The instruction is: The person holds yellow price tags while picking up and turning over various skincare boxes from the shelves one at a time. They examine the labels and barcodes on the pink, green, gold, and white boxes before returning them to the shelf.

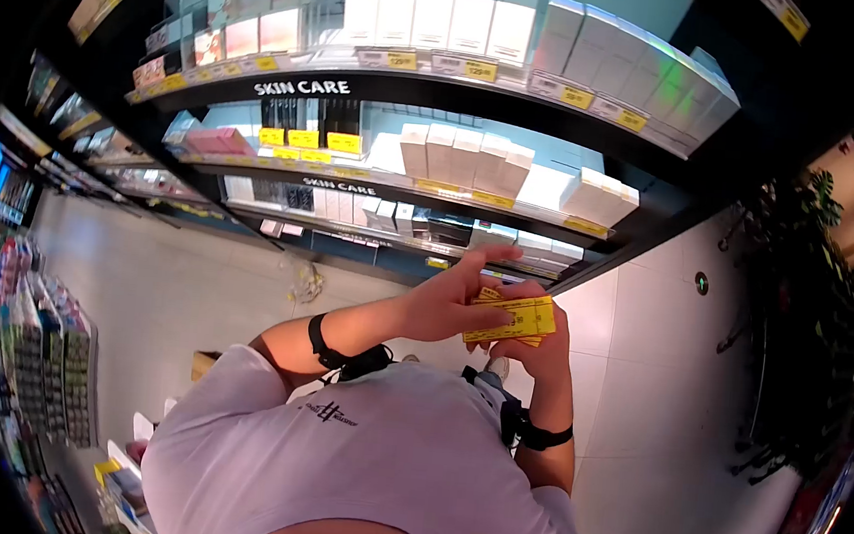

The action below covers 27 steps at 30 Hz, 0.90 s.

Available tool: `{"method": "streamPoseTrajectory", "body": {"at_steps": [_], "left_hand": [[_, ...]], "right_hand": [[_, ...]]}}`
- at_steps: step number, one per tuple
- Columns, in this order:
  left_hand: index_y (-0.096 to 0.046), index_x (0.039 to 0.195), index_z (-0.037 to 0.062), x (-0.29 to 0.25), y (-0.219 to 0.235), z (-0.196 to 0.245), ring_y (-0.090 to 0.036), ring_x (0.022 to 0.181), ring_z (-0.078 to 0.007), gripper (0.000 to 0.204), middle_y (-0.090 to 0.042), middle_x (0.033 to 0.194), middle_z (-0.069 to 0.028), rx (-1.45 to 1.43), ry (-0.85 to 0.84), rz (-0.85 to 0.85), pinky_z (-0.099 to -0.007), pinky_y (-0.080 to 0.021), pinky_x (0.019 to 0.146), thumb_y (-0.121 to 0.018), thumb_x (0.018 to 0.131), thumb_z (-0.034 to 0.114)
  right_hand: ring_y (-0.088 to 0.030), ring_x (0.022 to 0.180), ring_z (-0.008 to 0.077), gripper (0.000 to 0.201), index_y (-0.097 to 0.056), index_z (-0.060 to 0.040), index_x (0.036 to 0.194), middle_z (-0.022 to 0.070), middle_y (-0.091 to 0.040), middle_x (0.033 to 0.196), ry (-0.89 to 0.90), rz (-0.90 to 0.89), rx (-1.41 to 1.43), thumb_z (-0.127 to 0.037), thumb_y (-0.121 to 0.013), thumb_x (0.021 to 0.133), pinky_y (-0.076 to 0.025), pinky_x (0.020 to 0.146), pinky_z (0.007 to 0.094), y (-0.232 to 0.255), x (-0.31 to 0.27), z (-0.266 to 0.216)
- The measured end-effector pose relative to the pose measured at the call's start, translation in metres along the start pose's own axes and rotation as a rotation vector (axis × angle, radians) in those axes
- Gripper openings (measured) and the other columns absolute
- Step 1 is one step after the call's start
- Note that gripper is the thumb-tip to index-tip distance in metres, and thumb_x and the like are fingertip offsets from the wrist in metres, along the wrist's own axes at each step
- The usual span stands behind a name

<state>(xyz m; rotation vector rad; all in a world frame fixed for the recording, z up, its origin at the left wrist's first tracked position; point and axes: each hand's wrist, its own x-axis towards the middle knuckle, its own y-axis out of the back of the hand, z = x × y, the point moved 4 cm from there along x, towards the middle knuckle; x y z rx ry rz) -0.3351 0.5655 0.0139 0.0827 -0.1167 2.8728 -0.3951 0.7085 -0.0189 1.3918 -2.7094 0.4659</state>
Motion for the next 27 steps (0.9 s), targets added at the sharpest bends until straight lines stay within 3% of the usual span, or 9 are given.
{"method": "streamPoseTrajectory", "body": {"at_steps": [1, 5, 6, 11, 13, 14, 18, 23, 27], "left_hand": [[-0.010, 0.146, 0.0060, 0.006, -0.001, -0.005, -0.062, 0.074, -0.0098, 0.071, -0.058, 0.125, -0.0147, 0.117, -0.106, 0.046, -0.0220, -0.053, 0.059, -0.058, 0.095, 0.011], [-0.020, 0.145, 0.0022, 0.020, -0.010, 0.009, -0.064, 0.072, -0.0104, 0.074, -0.067, 0.110, -0.0166, 0.210, 0.000, 0.216, -0.0223, -0.053, 0.059, -0.067, 0.089, 0.015], [-0.025, 0.144, 0.0018, 0.023, -0.014, 0.013, -0.064, 0.070, -0.0112, 0.076, -0.069, 0.093, -0.0128, 0.174, 0.075, 0.286, -0.0227, -0.053, 0.057, -0.072, 0.085, 0.016], [-0.026, 0.143, 0.0013, 0.054, -0.034, -0.005, -0.063, 0.062, -0.0126, 0.083, -0.063, 0.081, -0.0085, -0.021, 0.110, 0.517, -0.0232, -0.051, 0.048, -0.078, 0.080, 0.018], [-0.026, 0.143, 0.0006, 0.061, -0.042, -0.003, -0.063, 0.062, -0.0134, 0.084, -0.063, 0.084, -0.0095, -0.109, 0.176, 0.529, -0.0239, -0.051, 0.048, -0.078, 0.080, 0.018], [-0.027, 0.142, 0.0000, 0.065, -0.046, -0.001, -0.064, 0.063, -0.0142, 0.082, -0.063, 0.085, -0.0097, -0.075, 0.189, 0.562, -0.0247, -0.052, 0.048, -0.077, 0.080, 0.017], [-0.030, 0.140, -0.0021, 0.082, -0.056, -0.012, -0.065, 0.065, -0.0150, 0.075, -0.065, 0.086, -0.0103, -0.191, 0.207, 0.580, -0.0264, -0.055, 0.050, -0.075, 0.082, 0.015], [-0.033, 0.135, -0.0063, 0.096, -0.060, -0.016, -0.067, 0.070, -0.0172, 0.056, -0.068, 0.085, -0.0121, -0.406, 0.099, 0.506, -0.0290, -0.058, 0.055, -0.064, 0.089, 0.006], [-0.033, 0.133, -0.0048, 0.098, -0.059, -0.007, -0.069, 0.069, -0.0224, 0.054, -0.066, 0.088, -0.0178, -0.327, 0.073, 0.459, -0.0311, -0.060, 0.058, -0.063, 0.089, 0.004]], "right_hand": [[-0.069, 0.084, 0.0262, 0.068, -0.057, 0.0002, 0.116, 0.0152, -0.065, 0.106, -0.048, 0.007, 0.015, 0.008, -0.081, 0.053, -0.060, 0.066, 0.0318, 0.006, 0.002, 0.001], [-0.068, 0.081, 0.0279, 0.065, -0.056, 0.0024, 0.117, 0.0145, -0.063, 0.104, -0.093, -0.151, 0.087, 0.004, -0.081, 0.057, -0.060, 0.065, 0.0341, 0.027, 0.017, -0.001], [-0.068, 0.080, 0.0280, 0.063, -0.056, 0.0027, 0.117, 0.0134, -0.063, 0.103, -0.067, -0.185, 0.093, 0.002, -0.082, 0.060, -0.060, 0.065, 0.0351, 0.035, 0.019, -0.002], [-0.065, 0.084, 0.0239, 0.051, -0.059, 0.0021, 0.111, 0.0075, -0.056, 0.099, -0.033, -0.286, 0.165, -0.008, -0.084, 0.067, -0.059, 0.068, 0.0341, 0.073, 0.028, -0.007], [-0.063, 0.087, 0.0208, 0.051, -0.060, 0.0010, 0.109, 0.0068, -0.056, 0.101, 0.091, -0.293, -0.154, -0.008, -0.084, 0.066, -0.057, 0.070, 0.0314, 0.095, 0.030, -0.006], [-0.062, 0.088, 0.0175, 0.051, -0.060, -0.0002, 0.108, 0.0061, -0.056, 0.100, -0.022, -0.253, -0.049, -0.009, -0.085, 0.064, -0.056, 0.072, 0.0294, 0.101, 0.028, -0.005], [-0.062, 0.086, 0.0157, 0.050, -0.060, -0.0008, 0.109, 0.0059, -0.057, 0.100, 0.096, -0.276, -0.124, -0.004, -0.083, 0.065, -0.056, 0.071, 0.0274, 0.127, 0.032, -0.015], [-0.064, 0.086, 0.0155, 0.050, -0.058, -0.0017, 0.113, 0.0068, -0.060, 0.106, -0.046, -0.235, -0.042, 0.007, -0.078, 0.069, -0.056, 0.071, 0.0245, 0.139, 0.028, -0.021], [-0.061, 0.091, 0.0119, 0.044, -0.049, -0.0042, 0.131, 0.0067, -0.062, 0.113, -0.059, -0.268, 0.043, -0.003, -0.061, 0.088, -0.052, 0.079, 0.0255, 0.127, 0.021, -0.027]]}}
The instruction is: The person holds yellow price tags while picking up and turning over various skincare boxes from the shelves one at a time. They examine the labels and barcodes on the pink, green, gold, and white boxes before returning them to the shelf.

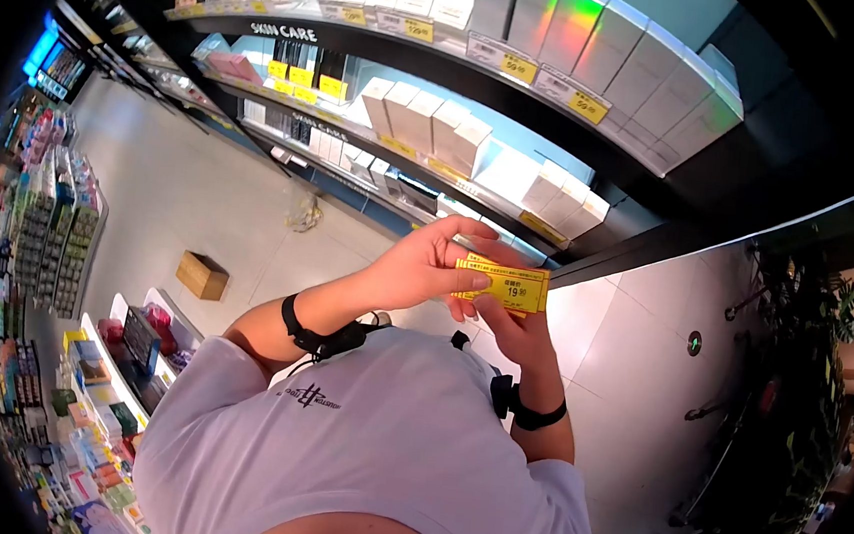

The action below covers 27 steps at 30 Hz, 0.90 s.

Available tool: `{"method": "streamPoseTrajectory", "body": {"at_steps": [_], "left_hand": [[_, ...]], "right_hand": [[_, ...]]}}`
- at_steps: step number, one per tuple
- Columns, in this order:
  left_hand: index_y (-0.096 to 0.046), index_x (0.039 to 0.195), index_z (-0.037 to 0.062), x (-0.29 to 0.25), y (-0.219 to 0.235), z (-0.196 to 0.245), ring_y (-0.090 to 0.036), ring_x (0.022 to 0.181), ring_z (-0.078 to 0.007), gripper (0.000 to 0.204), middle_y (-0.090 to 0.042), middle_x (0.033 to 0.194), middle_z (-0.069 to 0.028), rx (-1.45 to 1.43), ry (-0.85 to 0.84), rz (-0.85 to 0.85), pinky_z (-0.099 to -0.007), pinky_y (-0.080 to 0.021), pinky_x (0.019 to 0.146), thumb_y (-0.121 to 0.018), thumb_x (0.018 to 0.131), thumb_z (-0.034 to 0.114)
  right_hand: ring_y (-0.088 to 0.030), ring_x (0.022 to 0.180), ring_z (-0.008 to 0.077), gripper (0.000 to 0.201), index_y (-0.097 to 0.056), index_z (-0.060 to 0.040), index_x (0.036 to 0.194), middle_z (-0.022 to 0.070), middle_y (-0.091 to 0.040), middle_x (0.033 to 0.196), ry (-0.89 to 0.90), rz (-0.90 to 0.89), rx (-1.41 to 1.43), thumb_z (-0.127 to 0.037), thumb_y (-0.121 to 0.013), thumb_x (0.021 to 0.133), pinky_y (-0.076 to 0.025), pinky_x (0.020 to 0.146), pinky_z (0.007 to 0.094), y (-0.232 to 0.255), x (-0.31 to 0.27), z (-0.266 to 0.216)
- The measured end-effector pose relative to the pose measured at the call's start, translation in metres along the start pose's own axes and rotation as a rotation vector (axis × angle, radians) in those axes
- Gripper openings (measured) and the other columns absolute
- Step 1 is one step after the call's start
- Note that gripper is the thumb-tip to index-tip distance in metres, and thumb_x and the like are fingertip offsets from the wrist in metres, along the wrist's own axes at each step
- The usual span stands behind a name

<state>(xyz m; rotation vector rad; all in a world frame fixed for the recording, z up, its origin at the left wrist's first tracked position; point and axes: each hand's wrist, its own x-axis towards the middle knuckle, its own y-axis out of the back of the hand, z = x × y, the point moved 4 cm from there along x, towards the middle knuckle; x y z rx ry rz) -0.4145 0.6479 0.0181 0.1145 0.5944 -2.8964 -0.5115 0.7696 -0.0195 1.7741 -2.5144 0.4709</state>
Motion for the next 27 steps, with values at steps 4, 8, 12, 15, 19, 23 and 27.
{"method": "streamPoseTrajectory", "body": {"at_steps": [4, 8, 12, 15, 19, 23, 27], "left_hand": [[-0.031, 0.137, 0.0007, 0.004, 0.002, 0.013, -0.068, 0.069, -0.0167, 0.054, -0.068, 0.090, -0.0106, 0.139, 0.027, -0.097, -0.0291, -0.058, 0.060, -0.060, 0.092, 0.002], [-0.051, 0.129, 0.0041, 0.005, 0.019, 0.071, -0.059, 0.073, -0.0067, 0.048, -0.065, 0.093, -0.0024, 0.777, -0.186, -0.115, -0.0200, -0.049, 0.062, -0.071, 0.086, 0.009], [-0.067, 0.115, 0.0122, 0.015, 0.037, 0.194, -0.051, 0.069, -0.0066, 0.042, -0.066, 0.101, 0.0002, 1.297, -0.851, 0.278, -0.0187, -0.040, 0.054, -0.080, 0.075, 0.019], [-0.065, 0.120, 0.0130, 0.034, 0.036, 0.255, -0.048, 0.069, -0.0122, 0.050, -0.066, 0.104, -0.0038, 1.505, -1.071, 0.301, -0.0256, -0.045, 0.058, -0.081, 0.075, 0.027], [-0.064, 0.124, 0.0136, 0.078, 0.054, 0.279, -0.049, 0.066, -0.0157, 0.058, -0.066, 0.105, -0.0085, 1.681, -1.036, 0.243, -0.0296, -0.046, 0.061, -0.079, 0.074, 0.040], [-0.063, 0.126, 0.0142, 0.106, 0.064, 0.283, -0.050, 0.066, -0.0167, 0.062, -0.066, 0.095, -0.0095, 1.784, -0.900, 0.144, -0.0322, -0.047, 0.061, -0.079, 0.073, 0.043], [-0.061, 0.128, 0.0145, 0.118, 0.066, 0.282, -0.051, 0.068, -0.0179, 0.061, -0.062, 0.085, -0.0114, 1.849, -0.718, 0.133, -0.0332, -0.045, 0.063, -0.079, 0.075, 0.040]], "right_hand": [[-0.057, 0.095, 0.0141, 0.034, -0.055, -0.0046, 0.124, 0.0080, -0.056, 0.114, 0.104, 0.137, -0.075, -0.021, -0.037, 0.099, -0.048, 0.084, 0.0296, -0.015, -0.003, -0.012], [-0.054, 0.099, 0.0160, 0.038, -0.060, -0.0037, 0.111, 0.0088, -0.052, 0.110, 0.281, 0.249, -0.201, -0.025, -0.032, 0.098, -0.047, 0.087, 0.0332, -0.007, -0.012, -0.019], [-0.052, 0.102, 0.0192, 0.037, -0.061, -0.0026, 0.099, 0.0112, -0.050, 0.109, 0.281, 0.405, -0.132, -0.028, -0.034, 0.094, -0.045, 0.089, 0.0353, -0.001, -0.036, -0.023], [-0.047, 0.084, 0.0179, 0.033, -0.055, -0.0010, 0.093, 0.0094, -0.048, 0.092, 0.306, 0.579, -0.173, -0.031, -0.041, 0.092, -0.039, 0.073, 0.0310, 0.001, -0.050, -0.022], [-0.047, 0.083, 0.0177, 0.035, -0.055, -0.0010, 0.093, 0.0086, -0.049, 0.091, 0.293, 0.692, -0.224, -0.034, -0.043, 0.092, -0.040, 0.072, 0.0305, 0.005, -0.075, -0.021], [-0.048, 0.081, 0.0171, 0.037, -0.057, -0.0009, 0.092, 0.0080, -0.049, 0.090, 0.306, 0.797, -0.278, -0.036, -0.044, 0.092, -0.040, 0.067, 0.0290, 0.010, -0.096, -0.019], [-0.048, 0.080, 0.0170, 0.039, -0.057, -0.0009, 0.091, 0.0079, -0.048, 0.090, 0.305, 0.832, -0.265, -0.037, -0.043, 0.093, -0.040, 0.067, 0.0291, 0.011, -0.102, -0.024]]}}
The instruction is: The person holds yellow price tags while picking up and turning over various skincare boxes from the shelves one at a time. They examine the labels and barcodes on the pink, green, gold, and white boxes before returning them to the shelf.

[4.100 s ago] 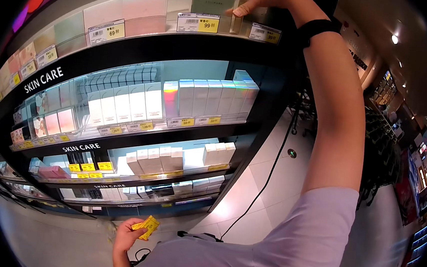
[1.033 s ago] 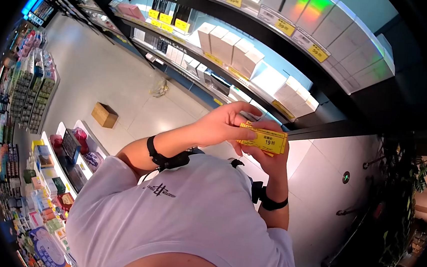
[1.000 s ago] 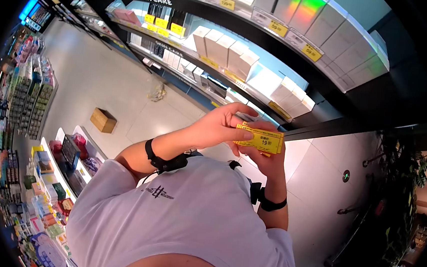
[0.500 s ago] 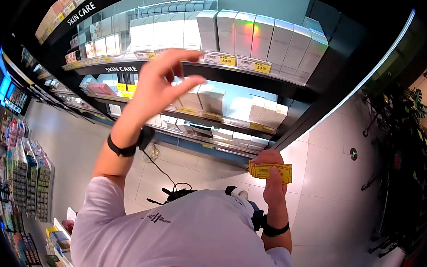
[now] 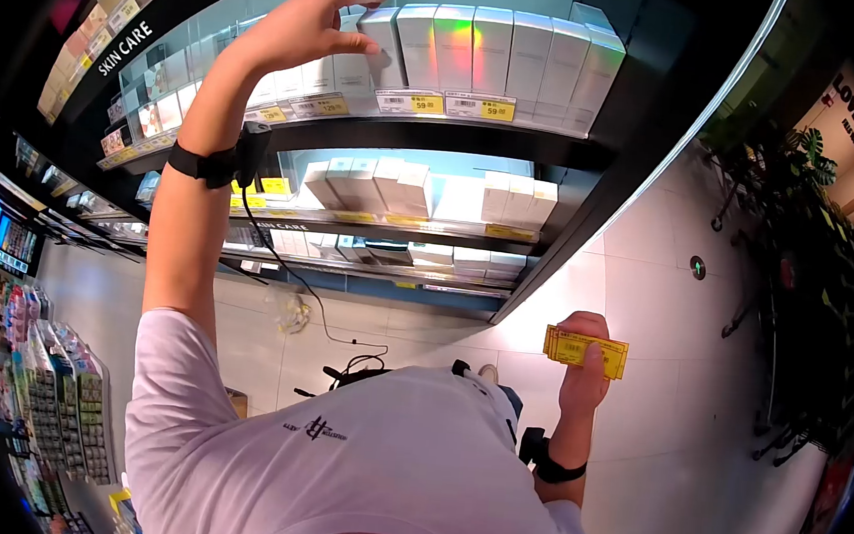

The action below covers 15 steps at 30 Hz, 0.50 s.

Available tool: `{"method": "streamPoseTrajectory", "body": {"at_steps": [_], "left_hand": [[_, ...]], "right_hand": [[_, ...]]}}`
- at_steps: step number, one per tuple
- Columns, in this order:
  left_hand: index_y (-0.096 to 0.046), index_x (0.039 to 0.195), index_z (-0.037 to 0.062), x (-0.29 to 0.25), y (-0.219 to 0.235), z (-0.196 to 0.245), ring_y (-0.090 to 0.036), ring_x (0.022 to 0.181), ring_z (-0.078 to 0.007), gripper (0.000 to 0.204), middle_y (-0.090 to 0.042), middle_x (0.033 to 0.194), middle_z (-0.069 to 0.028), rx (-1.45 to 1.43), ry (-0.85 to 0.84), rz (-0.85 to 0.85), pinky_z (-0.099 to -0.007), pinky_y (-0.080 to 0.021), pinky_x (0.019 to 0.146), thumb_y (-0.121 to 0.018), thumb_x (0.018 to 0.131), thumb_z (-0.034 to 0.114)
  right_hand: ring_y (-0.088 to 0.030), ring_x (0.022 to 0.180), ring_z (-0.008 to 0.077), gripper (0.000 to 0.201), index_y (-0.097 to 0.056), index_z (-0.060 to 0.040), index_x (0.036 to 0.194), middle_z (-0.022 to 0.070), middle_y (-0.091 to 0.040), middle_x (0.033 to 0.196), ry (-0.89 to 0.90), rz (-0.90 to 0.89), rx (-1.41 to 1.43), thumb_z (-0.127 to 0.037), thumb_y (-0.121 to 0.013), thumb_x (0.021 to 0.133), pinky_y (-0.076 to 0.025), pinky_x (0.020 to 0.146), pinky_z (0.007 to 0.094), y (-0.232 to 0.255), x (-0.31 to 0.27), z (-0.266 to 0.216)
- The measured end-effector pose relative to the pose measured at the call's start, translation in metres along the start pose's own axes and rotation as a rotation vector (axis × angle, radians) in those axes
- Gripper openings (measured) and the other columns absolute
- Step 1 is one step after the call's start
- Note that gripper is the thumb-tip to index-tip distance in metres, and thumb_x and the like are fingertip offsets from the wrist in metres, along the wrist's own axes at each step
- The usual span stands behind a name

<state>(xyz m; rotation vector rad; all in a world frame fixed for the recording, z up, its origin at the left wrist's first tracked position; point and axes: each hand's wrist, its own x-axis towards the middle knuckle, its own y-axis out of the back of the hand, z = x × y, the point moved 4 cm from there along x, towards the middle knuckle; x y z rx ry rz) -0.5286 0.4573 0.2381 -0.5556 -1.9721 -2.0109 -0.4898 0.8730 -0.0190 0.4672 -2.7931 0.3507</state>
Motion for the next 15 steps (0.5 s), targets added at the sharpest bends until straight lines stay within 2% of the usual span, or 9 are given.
{"method": "streamPoseTrajectory", "body": {"at_steps": [2, 5, 7, 9, 10, 11, 13, 14, 15], "left_hand": [[-0.060, 0.130, 0.0128, 0.007, -0.005, -0.006, -0.049, 0.068, -0.0167, 0.061, -0.063, 0.085, -0.0093, -0.026, 0.057, -0.099, -0.0319, -0.045, 0.065, -0.078, 0.077, 0.036], [-0.060, 0.131, 0.0115, 0.010, -0.009, -0.014, -0.047, 0.067, -0.0145, 0.062, -0.062, 0.085, -0.0055, -0.185, 0.001, -0.143, -0.0304, -0.044, 0.065, -0.078, 0.077, 0.036], [-0.060, 0.129, 0.0093, 0.005, -0.002, -0.012, -0.044, 0.068, -0.0128, 0.061, -0.063, 0.088, -0.0027, -0.160, 0.020, -0.171, -0.0286, -0.044, 0.065, -0.078, 0.077, 0.035], [-0.063, 0.124, 0.0064, -0.005, 0.011, -0.008, -0.042, 0.069, -0.0120, 0.056, -0.063, 0.095, -0.0020, -0.194, -0.042, -0.018, -0.0282, -0.043, 0.064, -0.079, 0.076, 0.032], [-0.060, 0.124, 0.0034, -0.009, 0.016, -0.012, -0.050, 0.082, -0.0114, 0.051, -0.062, 0.109, -0.0035, -0.197, 0.094, -0.118, -0.0268, -0.046, 0.074, -0.077, 0.081, 0.025], [-0.060, 0.124, 0.0034, -0.017, 0.023, -0.011, -0.050, 0.082, -0.0114, 0.051, -0.062, 0.109, -0.0035, -0.195, 0.099, -0.121, -0.0268, -0.046, 0.074, -0.077, 0.081, 0.025], [-0.054, 0.128, 0.0112, -0.033, 0.031, -0.015, -0.058, 0.095, -0.0190, 0.058, -0.060, 0.108, -0.0075, -0.559, 0.138, -0.112, -0.0331, -0.052, 0.077, -0.073, 0.083, 0.042], [-0.054, 0.124, 0.0058, -0.037, 0.030, -0.015, -0.055, 0.082, -0.0159, 0.061, -0.058, 0.104, -0.0078, -0.719, -0.003, 0.016, -0.0286, -0.050, 0.068, -0.074, 0.082, 0.046], [-0.054, 0.124, 0.0058, -0.045, 0.029, -0.020, -0.055, 0.082, -0.0159, 0.061, -0.058, 0.104, -0.0078, -0.717, 0.006, 0.018, -0.0286, -0.050, 0.068, -0.074, 0.082, 0.046]], "right_hand": [[-0.048, 0.080, 0.0170, 0.041, -0.057, -0.0008, 0.091, 0.0080, -0.048, 0.089, 0.034, -0.032, -0.029, -0.038, -0.041, 0.094, -0.040, 0.067, 0.0293, -0.002, 0.003, -0.004], [-0.048, 0.080, 0.0171, 0.042, -0.057, -0.0006, 0.091, 0.0083, -0.049, 0.090, 0.057, -0.060, -0.053, -0.039, -0.039, 0.095, -0.040, 0.067, 0.0290, -0.001, 0.006, -0.005], [-0.048, 0.080, 0.0170, 0.043, -0.056, -0.0006, 0.091, 0.0083, -0.049, 0.090, 0.066, -0.054, -0.059, -0.039, -0.039, 0.096, -0.040, 0.067, 0.0289, -0.001, 0.007, -0.005], [-0.048, 0.079, 0.0169, 0.043, -0.056, -0.0006, 0.091, 0.0083, -0.049, 0.090, 0.073, -0.049, -0.063, -0.039, -0.038, 0.096, -0.041, 0.067, 0.0288, 0.001, 0.008, -0.004], [-0.048, 0.079, 0.0168, 0.043, -0.056, -0.0006, 0.091, 0.0083, -0.049, 0.090, 0.062, -0.041, -0.064, -0.039, -0.037, 0.096, -0.041, 0.067, 0.0288, 0.004, 0.008, -0.001], [-0.048, 0.078, 0.0167, 0.043, -0.056, -0.0007, 0.092, 0.0083, -0.049, 0.090, 0.050, -0.035, -0.065, -0.039, -0.037, 0.096, -0.041, 0.067, 0.0288, 0.005, 0.009, 0.002], [-0.048, 0.078, 0.0166, 0.042, -0.056, -0.0009, 0.092, 0.0082, -0.049, 0.090, 0.028, -0.039, -0.049, -0.038, -0.037, 0.096, -0.041, 0.067, 0.0288, 0.006, 0.010, 0.005], [-0.048, 0.078, 0.0165, 0.042, -0.056, -0.0011, 0.092, 0.0082, -0.049, 0.089, 0.011, -0.040, -0.036, -0.038, -0.037, 0.096, -0.041, 0.067, 0.0289, 0.007, 0.010, 0.006], [-0.048, 0.078, 0.0165, 0.042, -0.056, -0.0011, 0.092, 0.0082, -0.049, 0.089, 0.008, -0.048, -0.034, -0.038, -0.037, 0.096, -0.041, 0.067, 0.0289, 0.007, 0.012, 0.008]]}}
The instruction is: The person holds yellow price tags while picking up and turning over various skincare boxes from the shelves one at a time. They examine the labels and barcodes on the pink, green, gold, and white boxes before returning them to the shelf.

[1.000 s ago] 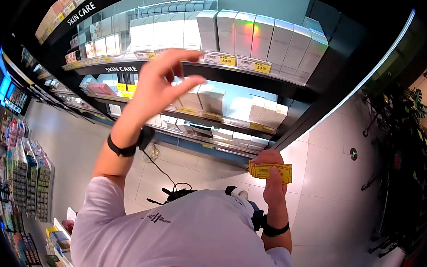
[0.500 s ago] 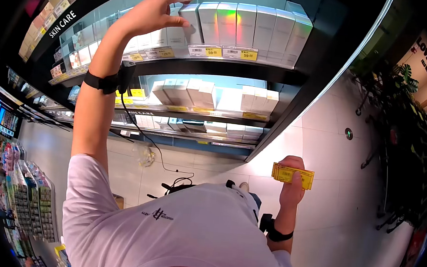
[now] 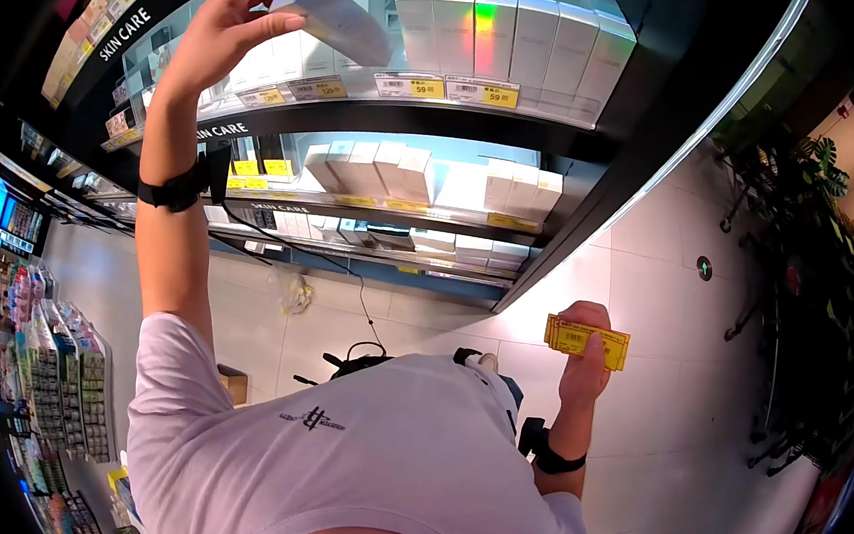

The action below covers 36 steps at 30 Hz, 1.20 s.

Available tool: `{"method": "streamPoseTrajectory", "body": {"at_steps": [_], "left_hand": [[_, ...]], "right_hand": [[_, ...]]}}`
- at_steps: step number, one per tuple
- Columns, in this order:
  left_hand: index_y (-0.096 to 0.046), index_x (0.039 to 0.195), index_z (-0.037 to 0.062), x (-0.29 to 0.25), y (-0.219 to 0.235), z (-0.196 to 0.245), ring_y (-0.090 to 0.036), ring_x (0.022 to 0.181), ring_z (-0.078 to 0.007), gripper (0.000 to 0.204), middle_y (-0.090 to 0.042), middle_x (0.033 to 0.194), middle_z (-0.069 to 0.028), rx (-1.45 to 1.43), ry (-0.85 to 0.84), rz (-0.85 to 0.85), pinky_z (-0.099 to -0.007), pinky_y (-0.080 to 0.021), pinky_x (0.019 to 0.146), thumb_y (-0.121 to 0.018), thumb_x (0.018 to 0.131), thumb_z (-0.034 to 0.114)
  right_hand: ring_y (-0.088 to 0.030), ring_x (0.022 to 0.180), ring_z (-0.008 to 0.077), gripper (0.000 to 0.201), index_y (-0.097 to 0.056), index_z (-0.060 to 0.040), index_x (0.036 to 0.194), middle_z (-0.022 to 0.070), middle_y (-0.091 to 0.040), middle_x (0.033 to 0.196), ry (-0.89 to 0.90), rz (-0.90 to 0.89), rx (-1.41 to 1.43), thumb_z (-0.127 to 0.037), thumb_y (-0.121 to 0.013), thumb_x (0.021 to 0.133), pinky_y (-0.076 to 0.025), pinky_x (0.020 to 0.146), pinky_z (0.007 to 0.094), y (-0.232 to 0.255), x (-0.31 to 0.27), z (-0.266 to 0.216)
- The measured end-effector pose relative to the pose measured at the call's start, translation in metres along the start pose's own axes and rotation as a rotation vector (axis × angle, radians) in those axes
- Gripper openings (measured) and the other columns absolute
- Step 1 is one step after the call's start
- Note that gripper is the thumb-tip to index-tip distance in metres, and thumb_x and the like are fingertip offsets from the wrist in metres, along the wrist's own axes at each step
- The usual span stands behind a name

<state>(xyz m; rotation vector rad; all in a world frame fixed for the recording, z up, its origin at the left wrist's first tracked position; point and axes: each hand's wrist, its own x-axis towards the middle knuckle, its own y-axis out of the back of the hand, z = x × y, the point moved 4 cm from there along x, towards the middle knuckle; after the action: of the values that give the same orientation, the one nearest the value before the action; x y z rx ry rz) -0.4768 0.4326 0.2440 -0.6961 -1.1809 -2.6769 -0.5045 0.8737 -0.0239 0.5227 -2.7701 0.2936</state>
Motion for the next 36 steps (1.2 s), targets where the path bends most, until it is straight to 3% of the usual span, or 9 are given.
{"method": "streamPoseTrajectory", "body": {"at_steps": [4, 10, 14, 19, 22, 23, 26, 34, 36], "left_hand": [[-0.046, 0.135, -0.0013, -0.057, 0.021, -0.005, -0.049, 0.122, -0.0200, 0.052, -0.055, 0.127, -0.0091, -0.238, -0.097, 0.172, -0.0327, -0.035, 0.105, -0.067, 0.089, 0.013], [-0.036, 0.142, 0.0021, -0.129, -0.021, -0.025, -0.044, 0.130, -0.0288, 0.053, -0.049, 0.133, -0.0114, -1.336, -0.256, 0.242, -0.0471, -0.031, 0.112, -0.050, 0.099, 0.031], [-0.039, 0.138, -0.0018, -0.149, -0.066, -0.009, -0.048, 0.109, -0.0229, 0.048, -0.047, 0.123, -0.0139, -1.986, -0.128, 0.428, -0.0367, -0.043, 0.096, -0.048, 0.099, 0.023], [-0.044, 0.129, -0.0082, -0.178, -0.099, -0.003, -0.048, 0.094, -0.0203, 0.045, -0.051, 0.113, -0.0143, -2.097, 0.072, 0.664, -0.0307, -0.046, 0.081, -0.047, 0.092, 0.018], [-0.049, 0.123, -0.0042, -0.183, -0.108, 0.019, -0.052, 0.090, -0.0192, 0.048, -0.055, 0.107, -0.0126, -2.143, 0.034, 0.514, -0.0301, -0.048, 0.077, -0.051, 0.097, 0.036], [-0.055, 0.112, 0.0010, -0.187, -0.113, 0.023, -0.048, 0.071, -0.0129, 0.064, -0.054, 0.092, -0.0069, -2.121, 0.272, 0.829, -0.0237, -0.044, 0.059, -0.070, 0.081, 0.054], [-0.054, 0.104, -0.0001, -0.191, -0.118, 0.032, -0.044, 0.067, -0.0121, 0.065, -0.050, 0.087, -0.0062, -2.134, 0.161, 0.786, -0.0215, -0.041, 0.055, -0.067, 0.081, 0.060], [-0.056, 0.112, 0.0017, -0.194, -0.119, 0.038, -0.055, 0.078, -0.0133, 0.049, -0.058, 0.090, -0.0019, -2.131, 0.216, 0.918, -0.0265, -0.050, 0.070, -0.063, 0.090, 0.045], [-0.055, 0.116, 0.0008, -0.197, -0.127, 0.031, -0.052, 0.075, -0.0134, 0.045, -0.057, 0.092, -0.0013, -2.447, 0.136, 0.658, -0.0280, -0.049, 0.067, -0.061, 0.092, 0.039]], "right_hand": [[-0.048, 0.078, 0.0162, 0.038, -0.055, -0.0015, 0.092, 0.0077, -0.050, 0.089, -0.017, -0.018, 0.038, -0.035, -0.037, 0.095, -0.041, 0.067, 0.0287, -0.004, 0.005, 0.008], [-0.051, 0.096, 0.0204, 0.034, -0.060, -0.0020, 0.096, 0.0107, -0.052, 0.103, -0.076, -0.145, 0.108, -0.029, -0.040, 0.091, -0.044, 0.084, 0.0346, -0.008, 0.013, 0.030], [-0.051, 0.096, 0.0209, 0.036, -0.060, -0.0015, 0.097, 0.0111, -0.053, 0.103, -0.048, -0.154, 0.078, -0.030, -0.039, 0.091, -0.043, 0.084, 0.0346, -0.022, 0.019, 0.029], [-0.051, 0.098, 0.0217, 0.038, -0.060, -0.0008, 0.098, 0.0121, -0.053, 0.104, -0.056, -0.245, 0.017, -0.030, -0.037, 0.091, -0.042, 0.086, 0.0350, -0.034, 0.026, 0.035], [-0.051, 0.100, 0.0221, 0.038, -0.060, -0.0002, 0.099, 0.0129, -0.053, 0.105, -0.036, -0.293, 0.008, -0.029, -0.036, 0.091, -0.042, 0.086, 0.0355, -0.044, 0.026, 0.034], [-0.054, 0.090, 0.0195, 0.041, -0.058, 0.0012, 0.102, 0.0115, -0.054, 0.104, 0.002, -0.291, -0.023, -0.033, -0.038, 0.091, -0.044, 0.076, 0.0300, -0.047, 0.026, 0.036], [-0.054, 0.093, 0.0195, 0.044, -0.059, 0.0012, 0.104, 0.0105, -0.054, 0.106, -0.036, -0.293, -0.011, -0.036, -0.041, 0.091, -0.044, 0.077, 0.0301, -0.054, 0.023, 0.035], [-0.055, 0.095, 0.0194, 0.045, -0.061, 0.0017, 0.103, 0.0102, -0.055, 0.106, 0.002, -0.288, -0.052, -0.038, -0.044, 0.090, -0.044, 0.078, 0.0305, -0.053, 0.016, 0.029], [-0.055, 0.095, 0.0195, 0.044, -0.061, 0.0017, 0.103, 0.0102, -0.055, 0.106, 0.001, -0.283, -0.053, -0.038, -0.045, 0.090, -0.044, 0.078, 0.0304, -0.051, 0.014, 0.028]]}}
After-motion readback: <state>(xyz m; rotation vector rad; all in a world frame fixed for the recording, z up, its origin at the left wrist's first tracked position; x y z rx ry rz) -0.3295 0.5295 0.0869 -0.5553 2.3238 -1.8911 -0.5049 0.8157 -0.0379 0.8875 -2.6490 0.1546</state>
